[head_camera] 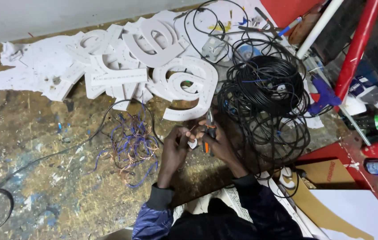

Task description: Soldering electrical wires to LED strips mounted on foam sign letters

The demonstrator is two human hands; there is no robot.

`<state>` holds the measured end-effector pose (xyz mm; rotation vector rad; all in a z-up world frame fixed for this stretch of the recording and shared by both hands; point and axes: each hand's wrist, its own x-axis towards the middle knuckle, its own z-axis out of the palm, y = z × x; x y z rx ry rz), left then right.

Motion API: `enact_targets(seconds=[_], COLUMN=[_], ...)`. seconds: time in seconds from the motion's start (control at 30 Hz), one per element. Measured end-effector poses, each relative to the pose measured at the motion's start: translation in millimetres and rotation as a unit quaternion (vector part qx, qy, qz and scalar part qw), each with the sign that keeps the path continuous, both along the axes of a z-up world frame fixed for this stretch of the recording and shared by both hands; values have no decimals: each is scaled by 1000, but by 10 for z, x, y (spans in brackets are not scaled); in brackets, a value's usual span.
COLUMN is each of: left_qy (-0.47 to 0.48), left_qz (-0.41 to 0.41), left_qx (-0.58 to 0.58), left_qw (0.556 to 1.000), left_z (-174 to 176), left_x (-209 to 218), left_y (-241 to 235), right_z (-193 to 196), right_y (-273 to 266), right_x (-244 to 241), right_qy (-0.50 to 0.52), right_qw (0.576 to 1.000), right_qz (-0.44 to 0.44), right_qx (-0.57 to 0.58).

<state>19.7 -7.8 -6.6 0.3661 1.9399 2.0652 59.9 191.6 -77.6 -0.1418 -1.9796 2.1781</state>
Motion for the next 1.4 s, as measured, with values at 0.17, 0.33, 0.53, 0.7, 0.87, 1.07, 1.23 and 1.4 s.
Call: enact_targets(seconds=[0.17, 0.33, 0.53, 0.7, 0.87, 1.07, 1.23, 1.4], left_qy=[35, 62, 51, 67, 104, 181, 286, 341], left_qz=[19, 40, 58, 67, 68, 68, 76, 50], left_qx=[19, 29, 55, 31, 3, -42, -45, 7], left_qw=[999, 997, 996, 995, 992, 980, 954, 939], left_z=[36, 297, 262, 140, 342, 235, -218, 54], left_x=[69, 122, 139, 109, 172, 128, 33, 120], left_y=[-88, -71, -74, -74, -40, -27, -37, -101], right_z=[36, 105, 211, 410, 594, 780, 624, 630], right_y=[-153, -240, -260, -261, -254, -396, -362, -359], right_x=[41, 76, 39, 95, 152, 241, 153, 154], right_qy=[-6, -25, -7, -1, 44, 110, 181, 297], right_qw=[998, 996, 991, 990, 985, 966, 925, 823], right_qz=[47, 75, 125, 139, 134, 59, 9, -102], right_qx=[33, 47, 40, 29, 100, 225, 335, 473])
